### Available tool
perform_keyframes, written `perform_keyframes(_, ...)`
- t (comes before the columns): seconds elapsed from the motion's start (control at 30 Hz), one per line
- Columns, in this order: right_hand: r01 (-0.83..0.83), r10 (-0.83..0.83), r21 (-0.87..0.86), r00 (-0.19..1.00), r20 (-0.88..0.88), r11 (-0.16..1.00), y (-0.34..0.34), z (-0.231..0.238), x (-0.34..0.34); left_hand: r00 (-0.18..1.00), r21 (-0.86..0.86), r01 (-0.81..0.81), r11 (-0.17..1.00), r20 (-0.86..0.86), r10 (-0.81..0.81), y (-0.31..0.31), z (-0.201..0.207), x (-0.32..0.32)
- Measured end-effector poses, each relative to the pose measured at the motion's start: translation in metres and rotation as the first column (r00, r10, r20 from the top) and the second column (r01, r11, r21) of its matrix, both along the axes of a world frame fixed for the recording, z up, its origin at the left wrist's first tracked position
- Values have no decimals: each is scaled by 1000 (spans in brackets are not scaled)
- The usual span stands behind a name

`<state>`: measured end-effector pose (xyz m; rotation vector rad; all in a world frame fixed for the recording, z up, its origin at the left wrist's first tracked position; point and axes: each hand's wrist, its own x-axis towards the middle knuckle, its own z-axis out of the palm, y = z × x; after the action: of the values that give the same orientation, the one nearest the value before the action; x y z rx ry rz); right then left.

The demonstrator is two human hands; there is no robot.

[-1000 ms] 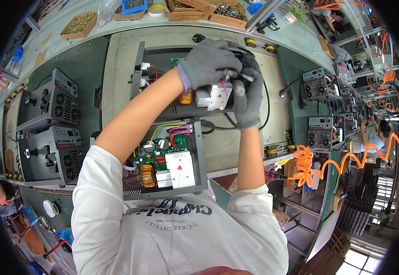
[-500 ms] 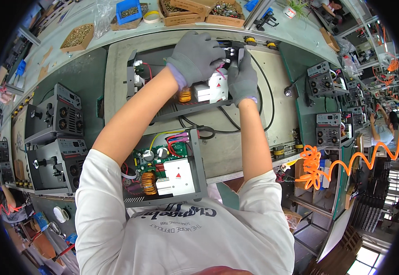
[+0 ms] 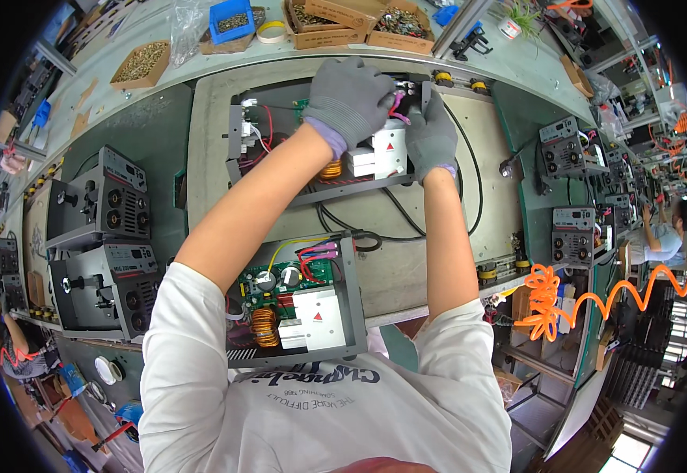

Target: The person assembles an electronic device by connecting wires to a circuit board and securing a metal casing. They use a screwdriver to fasten screws into the casing and handle various internal components, including a transformer and power supply unit. The task involves precise hand movements to route cables and tighten fasteners within the device's chassis.

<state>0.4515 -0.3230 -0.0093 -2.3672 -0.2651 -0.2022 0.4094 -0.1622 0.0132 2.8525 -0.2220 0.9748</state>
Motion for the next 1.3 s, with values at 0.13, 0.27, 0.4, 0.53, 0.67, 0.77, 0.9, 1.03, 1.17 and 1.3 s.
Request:
perform_keyframes(0.13,-23,23,104,1000,-4,994,-3,-7,2,1000,6,-4,1000,5,4,-1,0,-1)
perform_keyframes(0.27,-22,23,115,1000,-8,993,-3,-11,5,1000,14,-21,1000,7,21,-3,-2,-2)
perform_keyframes(0.4,-32,38,152,999,-35,988,-5,-15,6,998,5,-49,999,-29,49,-8,-2,0)
perform_keyframes(0.53,-50,48,125,999,13,991,-9,-20,7,999,38,-42,998,-21,43,-12,-5,1)
perform_keyframes(0.67,-60,58,63,998,25,996,-11,-20,8,999,24,-33,999,-1,33,-21,-3,4)
perform_keyframes(0.77,-67,68,98,998,-14,993,-11,-20,7,995,-24,-62,998,-76,60,-24,1,3)
perform_keyframes(0.9,-46,46,47,999,3,998,-9,-9,-1,937,-347,-192,918,-344,66,-28,12,7)
perform_keyframes(1.03,26,-43,-261,997,-59,965,-3,18,-22,938,-430,-91,898,-341,-68,-20,4,13)
perform_keyframes(1.17,15,-17,-209,1000,-7,978,-8,19,-31,918,-520,52,852,-312,-247,-8,3,12)
perform_keyframes(1.3,-86,91,-136,995,37,987,-11,12,-17,920,-487,71,870,-306,-247,3,17,0)
